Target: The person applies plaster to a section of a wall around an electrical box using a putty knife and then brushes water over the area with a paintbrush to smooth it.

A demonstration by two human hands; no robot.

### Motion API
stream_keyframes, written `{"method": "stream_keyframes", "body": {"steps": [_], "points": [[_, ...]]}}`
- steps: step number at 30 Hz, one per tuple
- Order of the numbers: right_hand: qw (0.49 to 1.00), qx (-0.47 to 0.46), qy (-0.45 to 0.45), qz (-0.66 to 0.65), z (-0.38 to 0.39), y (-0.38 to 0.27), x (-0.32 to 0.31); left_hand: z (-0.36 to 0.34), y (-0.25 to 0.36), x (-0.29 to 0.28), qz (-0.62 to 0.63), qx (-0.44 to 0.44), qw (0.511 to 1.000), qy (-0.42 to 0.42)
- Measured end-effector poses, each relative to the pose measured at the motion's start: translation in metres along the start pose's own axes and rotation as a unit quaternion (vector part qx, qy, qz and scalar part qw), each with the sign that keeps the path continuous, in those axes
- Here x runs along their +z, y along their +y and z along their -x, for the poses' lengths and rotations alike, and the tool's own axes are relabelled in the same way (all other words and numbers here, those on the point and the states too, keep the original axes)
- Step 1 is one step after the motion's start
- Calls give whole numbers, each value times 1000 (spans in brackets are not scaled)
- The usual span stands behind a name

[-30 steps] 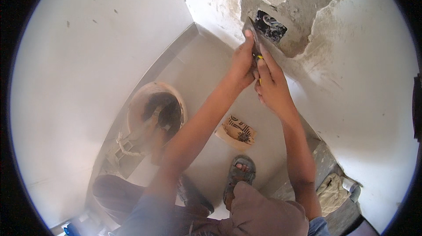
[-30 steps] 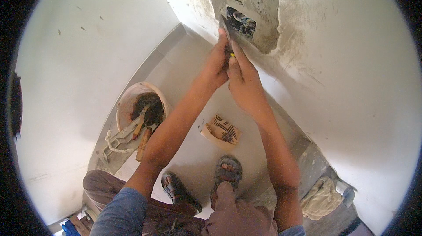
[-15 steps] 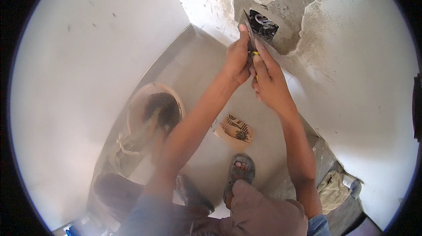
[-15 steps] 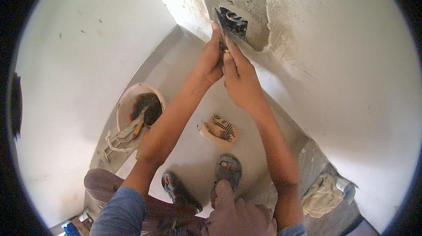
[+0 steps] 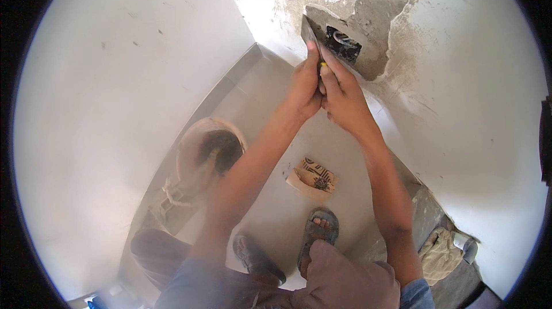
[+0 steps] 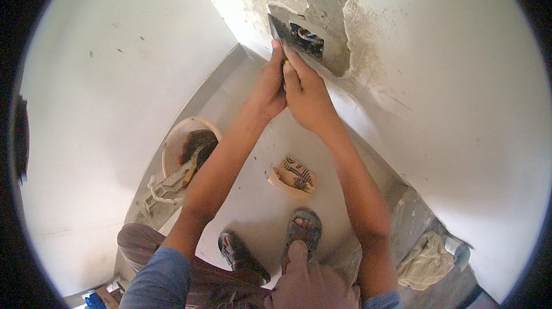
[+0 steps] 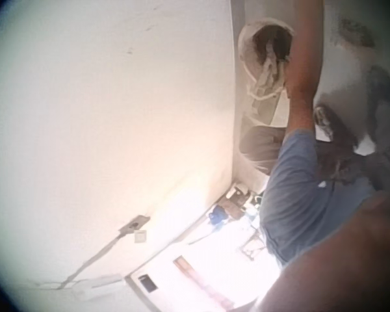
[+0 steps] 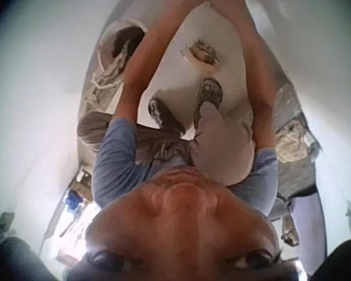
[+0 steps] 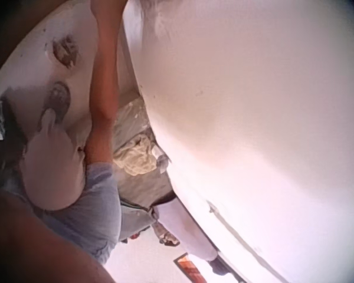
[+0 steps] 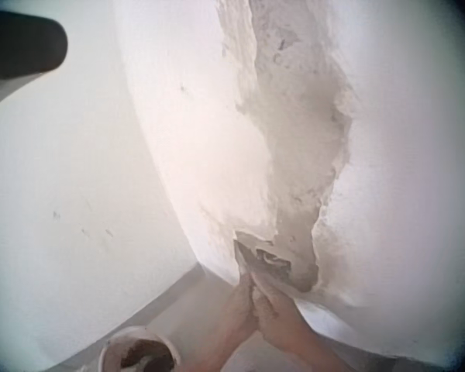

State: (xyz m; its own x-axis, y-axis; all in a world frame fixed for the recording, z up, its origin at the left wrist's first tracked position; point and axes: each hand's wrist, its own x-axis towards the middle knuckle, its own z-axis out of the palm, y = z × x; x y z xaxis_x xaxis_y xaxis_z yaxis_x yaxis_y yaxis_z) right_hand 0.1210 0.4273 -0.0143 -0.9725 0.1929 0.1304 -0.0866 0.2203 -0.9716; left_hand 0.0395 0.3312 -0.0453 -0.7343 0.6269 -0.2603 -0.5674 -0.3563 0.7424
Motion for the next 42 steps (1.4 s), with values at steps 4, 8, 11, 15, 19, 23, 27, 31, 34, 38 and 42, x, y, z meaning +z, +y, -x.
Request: {"method": "stream_keyframes", "body": {"steps": [4, 8, 11, 15, 19, 23, 27, 31, 34, 38, 42], "points": [[994, 106, 2, -39, 26, -29, -6, 22, -6, 27, -36, -26, 999, 24], [993, 99, -1, -57, 24, -36, -3, 17, -2, 16, 6, -15, 1000, 0], [991, 100, -15, -91, 25, -46, -7, 4, 12, 12, -3, 20, 1000, 13], [990, 115, -5, -80, 26, -49, -13, 17, 10, 19, -7, -26, 998, -54], [999, 51, 4, -14, 13, -31, -6, 11, 14, 23, 21, 0, 1000, 13], [997, 70, -24, -16, 12, -39, -8, 4, 5, 23, -3, -1, 999, 45], [994, 93, -65, 4, 7, -5, -2, 9, -7, -13, 64, 31, 997, -17], [958, 261, -60, -99, 75, 15, -6, 27, 6, -14, -225, 220, 919, 236], [942, 301, -51, -136, 128, 52, -6, 2, 18, 6, -433, 496, 735, 162], [925, 347, -81, -134, 166, 88, 19, -35, 1, 8, -506, 571, 636, 115], [911, 372, -32, -173, 185, 97, 12, -36, -56, -14, -490, 499, 708, 101]]}}
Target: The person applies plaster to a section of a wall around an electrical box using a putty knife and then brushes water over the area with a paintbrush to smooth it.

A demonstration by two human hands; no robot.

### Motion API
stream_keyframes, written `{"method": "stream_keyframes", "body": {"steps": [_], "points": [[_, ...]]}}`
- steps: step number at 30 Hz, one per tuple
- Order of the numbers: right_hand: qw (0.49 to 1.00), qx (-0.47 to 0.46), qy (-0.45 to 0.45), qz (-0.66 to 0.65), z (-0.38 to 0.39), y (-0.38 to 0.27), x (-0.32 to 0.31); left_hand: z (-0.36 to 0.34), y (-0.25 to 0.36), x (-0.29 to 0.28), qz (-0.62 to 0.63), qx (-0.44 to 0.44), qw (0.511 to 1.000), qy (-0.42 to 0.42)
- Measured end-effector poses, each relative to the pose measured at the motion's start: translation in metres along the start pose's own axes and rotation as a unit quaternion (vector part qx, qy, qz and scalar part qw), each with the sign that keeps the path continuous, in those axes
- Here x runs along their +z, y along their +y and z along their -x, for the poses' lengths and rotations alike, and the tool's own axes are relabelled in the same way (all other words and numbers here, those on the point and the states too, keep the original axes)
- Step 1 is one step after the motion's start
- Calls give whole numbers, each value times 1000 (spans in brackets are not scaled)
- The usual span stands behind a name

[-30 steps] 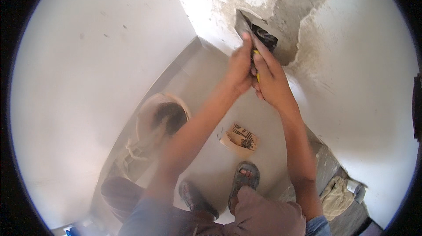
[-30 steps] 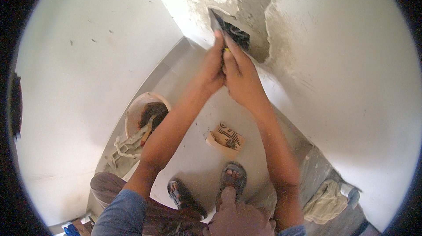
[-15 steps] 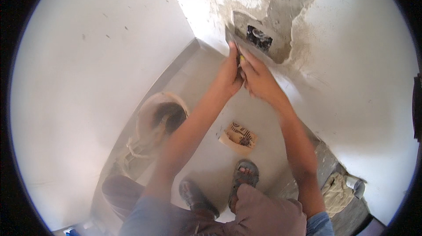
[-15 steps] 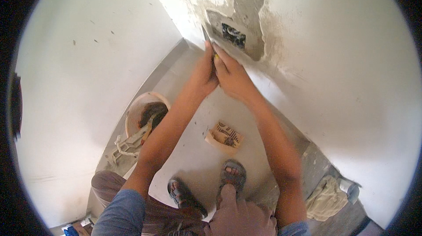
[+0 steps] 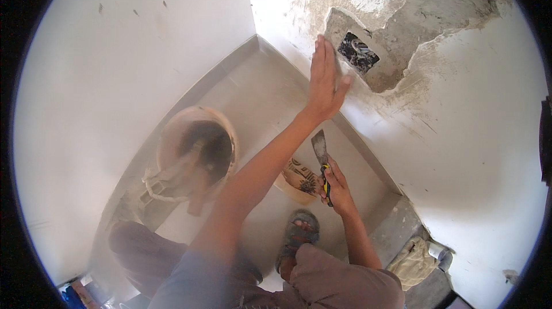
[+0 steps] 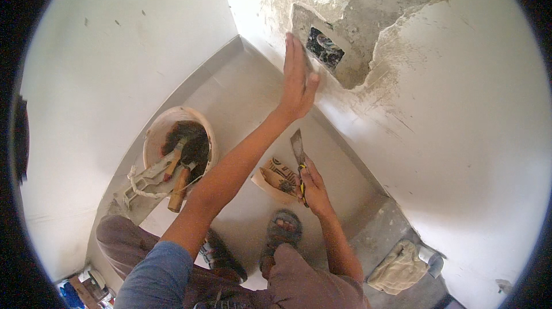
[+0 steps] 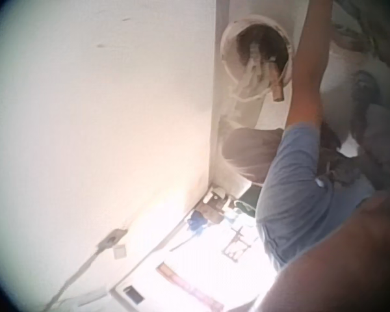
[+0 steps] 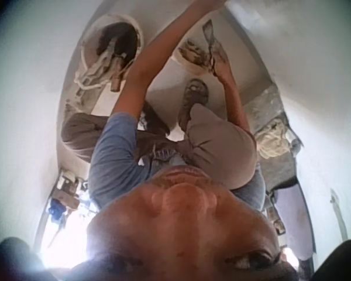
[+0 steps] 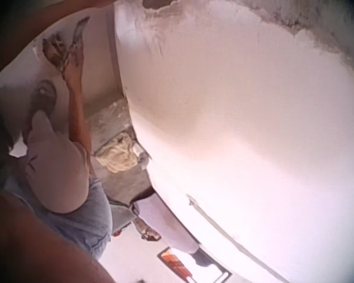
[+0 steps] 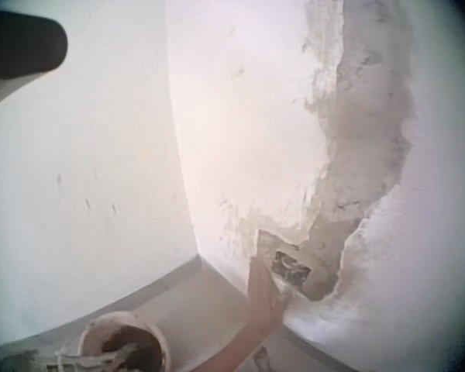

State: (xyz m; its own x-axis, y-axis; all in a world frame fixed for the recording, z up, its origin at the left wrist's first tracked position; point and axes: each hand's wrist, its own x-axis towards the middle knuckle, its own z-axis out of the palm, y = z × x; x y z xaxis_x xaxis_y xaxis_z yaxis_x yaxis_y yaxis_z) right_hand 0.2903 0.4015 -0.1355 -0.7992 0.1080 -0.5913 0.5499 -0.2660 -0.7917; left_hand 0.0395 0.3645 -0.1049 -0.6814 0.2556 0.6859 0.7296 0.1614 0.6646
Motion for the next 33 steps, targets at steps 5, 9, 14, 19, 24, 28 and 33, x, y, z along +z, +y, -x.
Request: {"method": "stream_keyframes", "body": {"steps": [5, 9, 14, 19, 24, 28, 33], "points": [[997, -11, 77, 1, 4, 11, -11, 26, -18, -26, 24, -54, 996, -66], [995, -56, 86, 0, 9, 12, -22, -23, 14, -34, -11, 40, 999, -29], [974, -193, 117, 9, 23, -28, -17, 24, 12, -34, -21, -43, 998, -50], [954, -252, 164, 18, 20, -74, -1, 74, 82, -24, 406, -423, 793, -167], [935, -306, 172, 52, 3, -105, 1, 46, 105, -14, 458, -485, 724, -174], [940, -297, 164, 34, 1, -97, 0, 56, 105, -12, 414, -508, 736, -168], [934, -315, 165, 24, 1, -109, -1, 42, 111, -7, 465, -463, 741, -140]]}}
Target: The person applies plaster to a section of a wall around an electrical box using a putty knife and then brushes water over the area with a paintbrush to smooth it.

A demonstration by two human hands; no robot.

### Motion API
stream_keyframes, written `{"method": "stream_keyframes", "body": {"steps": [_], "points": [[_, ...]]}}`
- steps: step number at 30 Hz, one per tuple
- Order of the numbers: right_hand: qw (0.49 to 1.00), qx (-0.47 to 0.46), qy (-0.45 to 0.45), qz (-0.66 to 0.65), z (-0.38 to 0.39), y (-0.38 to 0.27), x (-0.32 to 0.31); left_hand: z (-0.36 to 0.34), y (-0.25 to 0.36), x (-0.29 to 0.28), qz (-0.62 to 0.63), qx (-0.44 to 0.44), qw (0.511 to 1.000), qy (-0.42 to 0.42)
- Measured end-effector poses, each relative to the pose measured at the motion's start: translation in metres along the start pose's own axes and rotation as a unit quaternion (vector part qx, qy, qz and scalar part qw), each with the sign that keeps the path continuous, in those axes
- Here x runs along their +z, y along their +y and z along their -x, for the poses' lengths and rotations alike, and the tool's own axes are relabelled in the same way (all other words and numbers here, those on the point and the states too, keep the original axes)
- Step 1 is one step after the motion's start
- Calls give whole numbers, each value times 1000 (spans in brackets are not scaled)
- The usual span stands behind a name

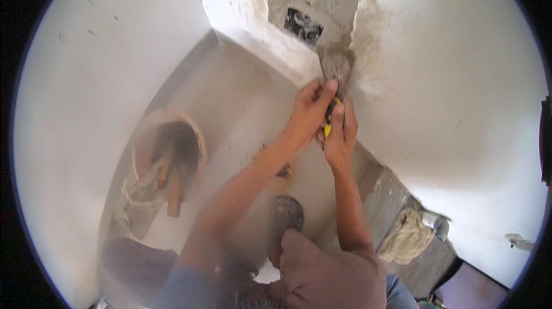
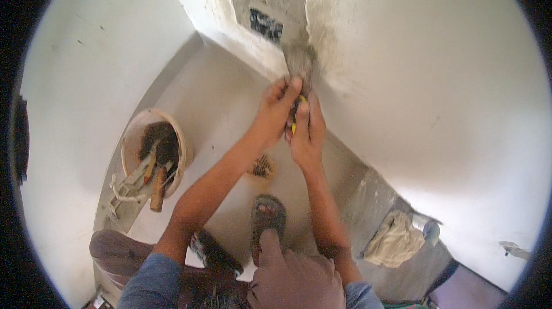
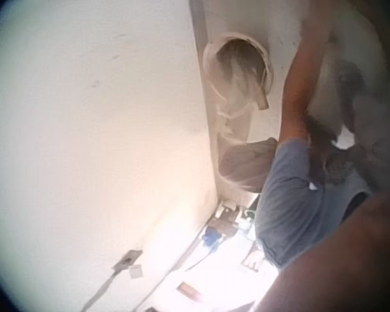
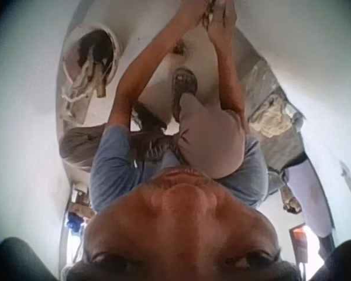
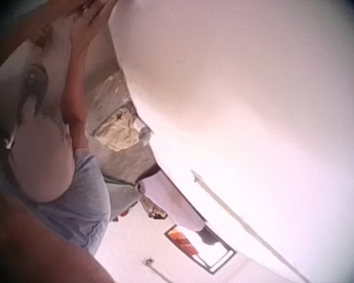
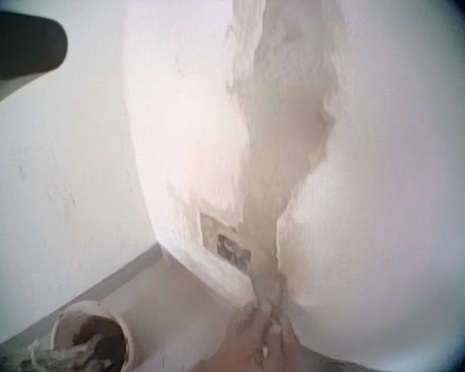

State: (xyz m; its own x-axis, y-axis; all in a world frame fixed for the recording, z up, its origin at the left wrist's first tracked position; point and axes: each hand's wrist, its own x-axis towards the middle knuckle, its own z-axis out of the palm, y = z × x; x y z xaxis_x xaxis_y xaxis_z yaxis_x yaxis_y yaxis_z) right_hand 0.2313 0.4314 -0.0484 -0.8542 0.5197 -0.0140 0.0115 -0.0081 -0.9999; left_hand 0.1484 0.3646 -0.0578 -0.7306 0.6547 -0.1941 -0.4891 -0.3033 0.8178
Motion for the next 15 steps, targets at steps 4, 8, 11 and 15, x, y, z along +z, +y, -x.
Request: {"method": "stream_keyframes", "body": {"steps": [4, 8, 11, 15], "points": [[998, -52, 31, -7, 15, 28, 8, 11, -9, -6, -37, -4, 999, 8], [998, -24, 41, -50, 12, 16, 11, 3, 0, -7, -81, -1, 996, -24], [998, -24, 24, -52, 8, 24, 12, 0, -2, -9, -89, 25, 996, -7], [997, -70, 9, -37, -15, 14, 9, -14, 17, -5, -74, 27, 996, -29]]}}
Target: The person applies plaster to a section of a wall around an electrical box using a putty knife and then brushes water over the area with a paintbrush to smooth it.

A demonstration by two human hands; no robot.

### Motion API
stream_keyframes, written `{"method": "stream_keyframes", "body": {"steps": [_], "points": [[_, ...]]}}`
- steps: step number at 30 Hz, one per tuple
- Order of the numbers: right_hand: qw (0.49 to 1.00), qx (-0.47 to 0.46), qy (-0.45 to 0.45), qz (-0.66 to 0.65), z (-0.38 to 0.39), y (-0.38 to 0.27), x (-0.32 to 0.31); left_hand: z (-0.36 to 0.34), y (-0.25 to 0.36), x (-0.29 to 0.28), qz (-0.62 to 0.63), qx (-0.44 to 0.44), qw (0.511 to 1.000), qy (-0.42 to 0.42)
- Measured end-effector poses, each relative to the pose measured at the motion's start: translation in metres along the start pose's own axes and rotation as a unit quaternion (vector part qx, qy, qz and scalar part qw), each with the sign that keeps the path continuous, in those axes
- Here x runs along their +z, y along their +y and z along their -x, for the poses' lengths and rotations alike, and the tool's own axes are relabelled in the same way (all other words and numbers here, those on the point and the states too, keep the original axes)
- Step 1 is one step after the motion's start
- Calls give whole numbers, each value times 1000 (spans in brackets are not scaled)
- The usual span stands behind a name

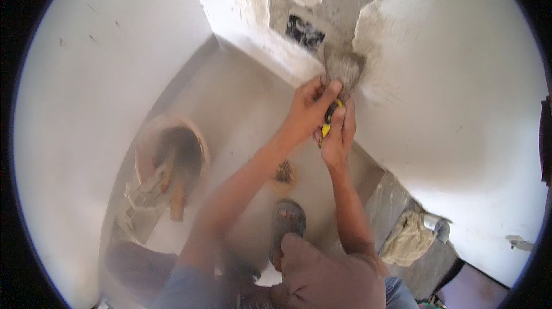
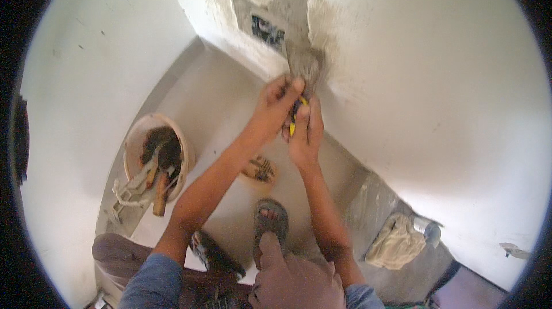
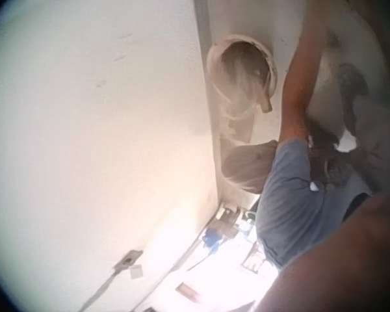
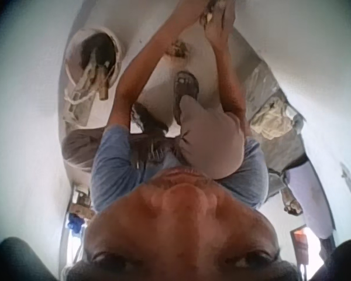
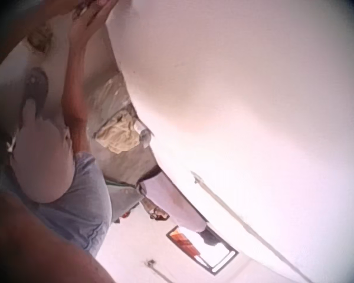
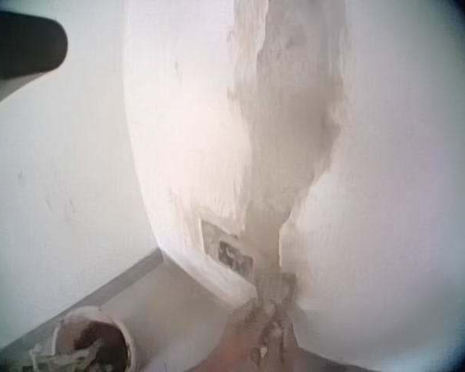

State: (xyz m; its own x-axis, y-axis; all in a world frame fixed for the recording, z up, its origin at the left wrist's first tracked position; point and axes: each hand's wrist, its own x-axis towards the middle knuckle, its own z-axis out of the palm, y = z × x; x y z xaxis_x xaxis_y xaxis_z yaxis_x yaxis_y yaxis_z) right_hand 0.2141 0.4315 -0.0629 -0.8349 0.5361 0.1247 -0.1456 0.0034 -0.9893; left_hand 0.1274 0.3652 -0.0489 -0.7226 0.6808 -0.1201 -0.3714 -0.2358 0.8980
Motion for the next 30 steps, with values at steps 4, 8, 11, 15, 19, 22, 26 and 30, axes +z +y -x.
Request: {"method": "stream_keyframes", "body": {"steps": [4, 8, 11, 15, 19, 22, 26, 30], "points": [[1000, 19, 12, 13, 15, 7, -1, 9, -12, 3, -54, 34, 998, 27], [999, 31, 2, -11, 12, -4, 3, 6, -10, -1, -49, 62, 996, 32], [999, 36, 16, -10, 11, -13, 7, 8, 1, -3, -31, -8, 999, 1], [1000, 23, 17, 8, 9, -11, -8, 1, -4, 17, -18, 34, 999, 31], [1000, 20, 11, 16, 6, -15, 1, 8, 11, 7, -25, 10, 999, 30], [1000, -6, 10, 16, 15, -10, -1, 8, -6, 10, -49, 49, 997, 39], [999, -25, 6, 31, 0, -22, -6, 3, 15, 17, 11, 31, 999, 5], [999, -4, 3, 35, 16, -33, -6, 13, 4, 16, -41, 35, 998, 21]]}}
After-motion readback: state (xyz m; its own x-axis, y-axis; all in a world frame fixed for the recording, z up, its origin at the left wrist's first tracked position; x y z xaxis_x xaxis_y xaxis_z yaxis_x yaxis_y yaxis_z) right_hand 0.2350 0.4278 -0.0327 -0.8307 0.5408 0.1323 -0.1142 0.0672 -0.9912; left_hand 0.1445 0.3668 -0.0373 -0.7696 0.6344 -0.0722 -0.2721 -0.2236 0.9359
